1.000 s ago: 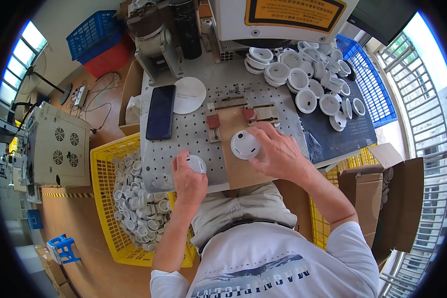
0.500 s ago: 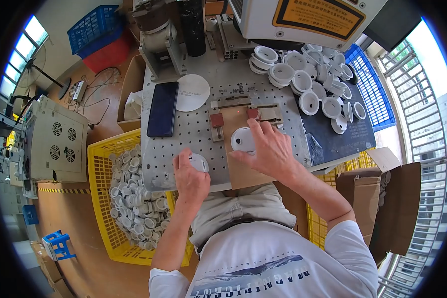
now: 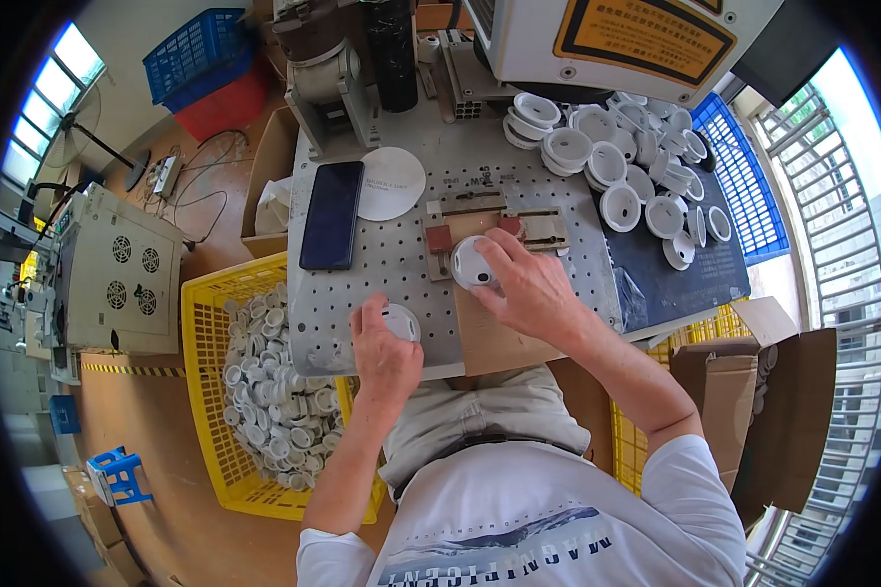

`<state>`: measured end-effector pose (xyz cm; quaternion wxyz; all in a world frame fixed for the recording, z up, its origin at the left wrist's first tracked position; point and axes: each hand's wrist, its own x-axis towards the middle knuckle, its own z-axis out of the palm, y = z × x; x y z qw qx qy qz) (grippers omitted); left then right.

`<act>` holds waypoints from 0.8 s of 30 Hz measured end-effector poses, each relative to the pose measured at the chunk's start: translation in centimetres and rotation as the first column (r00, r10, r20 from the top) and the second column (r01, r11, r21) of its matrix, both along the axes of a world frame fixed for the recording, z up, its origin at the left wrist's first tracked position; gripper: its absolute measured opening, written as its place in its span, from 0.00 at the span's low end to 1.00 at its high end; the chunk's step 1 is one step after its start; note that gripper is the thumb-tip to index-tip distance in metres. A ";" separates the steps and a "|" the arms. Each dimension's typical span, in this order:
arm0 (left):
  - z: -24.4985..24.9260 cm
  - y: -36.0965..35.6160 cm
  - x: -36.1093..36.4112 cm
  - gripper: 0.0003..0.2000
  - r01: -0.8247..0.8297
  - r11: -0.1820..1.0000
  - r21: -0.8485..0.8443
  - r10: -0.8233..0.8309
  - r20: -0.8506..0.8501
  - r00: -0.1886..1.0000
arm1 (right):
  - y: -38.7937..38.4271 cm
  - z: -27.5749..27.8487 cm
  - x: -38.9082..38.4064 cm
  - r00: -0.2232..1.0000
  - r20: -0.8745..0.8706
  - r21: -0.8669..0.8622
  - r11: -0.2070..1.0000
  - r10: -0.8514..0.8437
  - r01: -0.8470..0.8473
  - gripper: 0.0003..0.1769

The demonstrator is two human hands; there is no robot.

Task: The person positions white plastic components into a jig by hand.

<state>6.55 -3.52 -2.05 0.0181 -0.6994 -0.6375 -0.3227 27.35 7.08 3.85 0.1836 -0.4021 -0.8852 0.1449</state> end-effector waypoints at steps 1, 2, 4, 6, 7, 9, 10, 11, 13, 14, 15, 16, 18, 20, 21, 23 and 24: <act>0.1 0.0 0.0 0.11 0.001 1.000 0.002 -0.001 -0.002 1.000 | 0.2 -0.2 -0.1 1.000 -0.002 0.002 1.000 -0.001 0.001 0.28; 0.2 0.0 0.0 0.11 0.011 1.000 0.001 -0.011 -0.010 1.000 | 0.3 -0.5 -0.2 1.000 -0.003 0.009 1.000 -0.018 0.018 0.27; 0.1 0.0 -0.2 0.11 0.020 1.000 -0.003 -0.020 -0.018 1.000 | 0.6 -0.7 -0.3 0.999 -0.004 0.014 0.999 -0.034 0.034 0.27; -0.3 -0.1 -0.4 0.10 0.013 0.998 -0.066 -0.016 -0.038 0.999 | 0.8 -0.9 -0.5 0.999 -0.012 0.004 0.999 -0.047 0.047 0.27; -0.3 -0.1 -0.3 0.10 0.013 0.998 -0.068 -0.016 -0.037 0.999 | 0.9 -0.9 -0.5 0.999 -0.011 0.001 0.999 -0.047 0.047 0.27; 0.0 0.1 -0.1 0.11 0.008 1.000 -0.015 -0.008 -0.003 1.000 | 1.3 -1.1 -0.7 0.998 -0.021 -0.001 0.998 -0.060 0.060 0.27; -0.1 0.1 -0.1 0.11 0.008 1.000 -0.015 -0.008 -0.004 1.000 | 1.5 -1.0 -0.9 0.998 -0.022 -0.001 0.998 -0.060 0.060 0.27; -0.1 0.1 0.0 0.11 0.002 1.000 -0.009 -0.002 0.008 1.000 | 1.6 -0.8 -1.1 0.996 -0.013 -0.015 0.996 -0.085 0.085 0.27; -0.2 0.1 0.0 0.11 -0.004 1.000 -0.003 0.004 0.020 1.000 | 1.8 -0.8 -1.3 0.994 -0.003 -0.029 0.994 -0.110 0.109 0.27; -0.1 0.0 0.0 0.11 -0.002 1.000 -0.006 0.002 0.018 1.000 | 1.9 -0.9 -1.4 0.993 0.008 -0.031 0.992 -0.120 0.120 0.27; 0.0 0.1 0.0 0.11 0.000 1.000 -0.008 0.000 0.015 1.000 | 2.0 -1.0 -1.4 0.991 0.020 -0.031 0.991 -0.131 0.132 0.28; 0.0 0.1 0.0 0.11 0.002 1.000 -0.008 -0.001 0.016 1.000 | 2.1 -1.1 -1.5 0.991 0.020 -0.030 0.991 -0.133 0.133 0.28; 0.0 0.1 0.0 0.11 -0.002 1.000 0.000 0.002 -0.007 1.000 | 2.3 -1.3 -1.7 0.987 0.010 -0.044 0.986 -0.162 0.163 0.28; 0.1 0.0 -0.1 0.11 0.017 1.000 0.003 -0.017 -0.021 1.000 | 1.8 -1.1 -1.9 0.980 0.017 -0.042 0.979 -0.198 0.199 0.29; 0.3 0.0 -0.1 0.11 0.031 0.999 0.009 -0.031 -0.034 0.999 | 1.5 -0.9 -1.9 0.973 0.023 -0.038 0.972 -0.230 0.230 0.30; 0.0 0.0 -0.1 0.10 0.027 0.999 0.019 -0.026 -0.030 0.999 | 1.2 -0.9 -1.5 0.966 -0.031 -0.005 0.966 -0.257 0.257 0.31; -0.1 0.0 -0.1 0.10 0.018 1.000 0.022 -0.018 -0.019 1.000 | 1.1 -1.1 -1.3 0.957 -0.079 0.019 0.960 -0.278 0.280 0.32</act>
